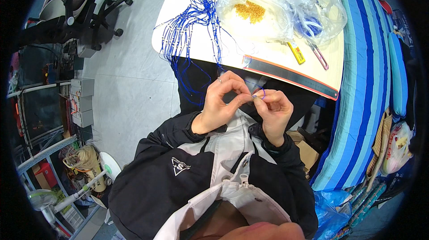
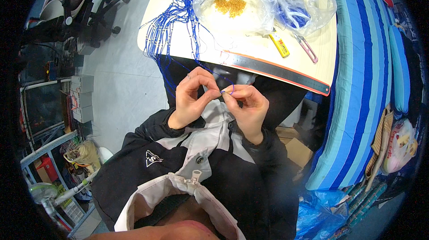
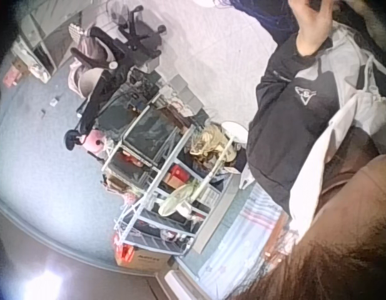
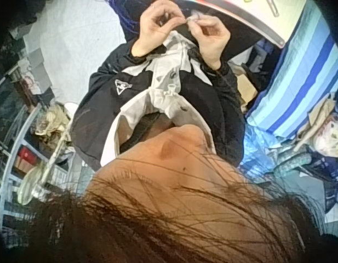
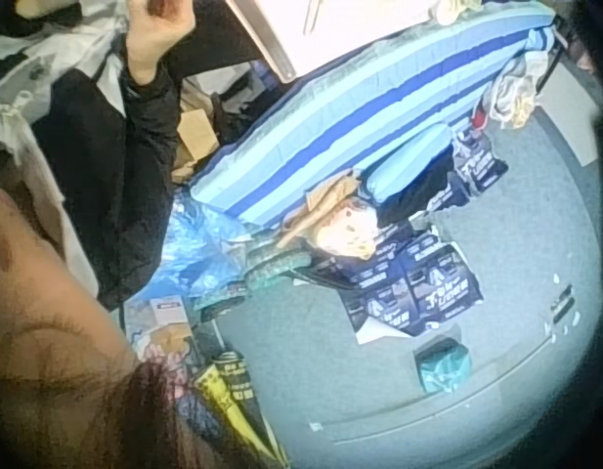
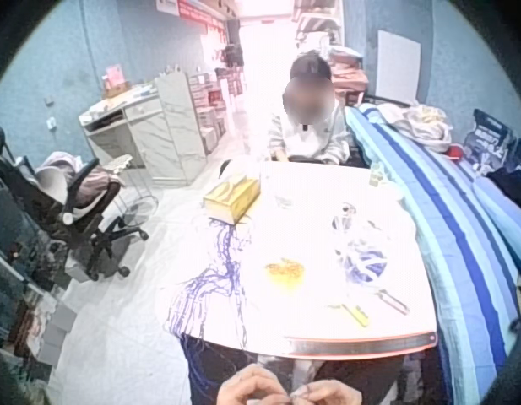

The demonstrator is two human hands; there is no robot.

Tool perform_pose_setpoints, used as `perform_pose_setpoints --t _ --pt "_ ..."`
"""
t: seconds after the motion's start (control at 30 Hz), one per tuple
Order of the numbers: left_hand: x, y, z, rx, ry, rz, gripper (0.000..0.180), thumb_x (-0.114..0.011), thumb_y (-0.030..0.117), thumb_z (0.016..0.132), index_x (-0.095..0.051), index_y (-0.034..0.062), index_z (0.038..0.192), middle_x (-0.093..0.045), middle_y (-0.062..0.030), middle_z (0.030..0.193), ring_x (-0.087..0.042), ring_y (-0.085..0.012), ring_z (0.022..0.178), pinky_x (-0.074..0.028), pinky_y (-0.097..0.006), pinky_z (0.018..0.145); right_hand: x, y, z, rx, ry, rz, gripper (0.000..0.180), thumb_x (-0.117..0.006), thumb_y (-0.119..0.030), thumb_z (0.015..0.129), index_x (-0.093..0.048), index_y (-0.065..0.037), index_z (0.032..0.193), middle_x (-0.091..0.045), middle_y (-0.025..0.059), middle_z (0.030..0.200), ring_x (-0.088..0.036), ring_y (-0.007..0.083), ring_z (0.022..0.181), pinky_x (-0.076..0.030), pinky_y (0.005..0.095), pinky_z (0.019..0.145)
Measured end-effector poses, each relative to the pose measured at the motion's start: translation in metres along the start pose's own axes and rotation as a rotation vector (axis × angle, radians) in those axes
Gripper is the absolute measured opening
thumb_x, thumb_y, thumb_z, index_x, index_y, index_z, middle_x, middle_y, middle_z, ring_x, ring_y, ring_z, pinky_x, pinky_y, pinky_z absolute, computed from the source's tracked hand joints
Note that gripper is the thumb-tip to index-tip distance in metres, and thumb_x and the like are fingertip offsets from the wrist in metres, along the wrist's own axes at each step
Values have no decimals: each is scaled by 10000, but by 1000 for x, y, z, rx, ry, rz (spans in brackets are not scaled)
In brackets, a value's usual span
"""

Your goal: The person assembles fishing rigs by threading small beads onto blue monofilament lines, measuring segments against a ruler, tying knots, and using pliers and a lighter to trim and seal the line ends. The process is repeated for multiple lines on a cluttered workbench.

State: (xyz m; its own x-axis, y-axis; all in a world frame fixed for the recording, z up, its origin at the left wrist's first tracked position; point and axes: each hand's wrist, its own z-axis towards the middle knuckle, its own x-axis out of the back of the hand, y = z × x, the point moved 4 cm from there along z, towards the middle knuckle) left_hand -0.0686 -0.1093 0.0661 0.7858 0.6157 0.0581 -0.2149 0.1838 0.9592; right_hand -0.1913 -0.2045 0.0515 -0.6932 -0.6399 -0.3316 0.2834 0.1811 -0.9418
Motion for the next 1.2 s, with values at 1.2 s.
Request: perform_pose_setpoints --t 1.2 --pt "-5 5 -1 -67 -51 -85 261 -713 -42 793 -617 -47 1035 -612 -117 985 -607 -130 807 -511 -244 715 -1 -4 -2 47 -9 19 96 -670 97 839 -609 36 882 -676 157 976 -638 119 838 -522 227 726"
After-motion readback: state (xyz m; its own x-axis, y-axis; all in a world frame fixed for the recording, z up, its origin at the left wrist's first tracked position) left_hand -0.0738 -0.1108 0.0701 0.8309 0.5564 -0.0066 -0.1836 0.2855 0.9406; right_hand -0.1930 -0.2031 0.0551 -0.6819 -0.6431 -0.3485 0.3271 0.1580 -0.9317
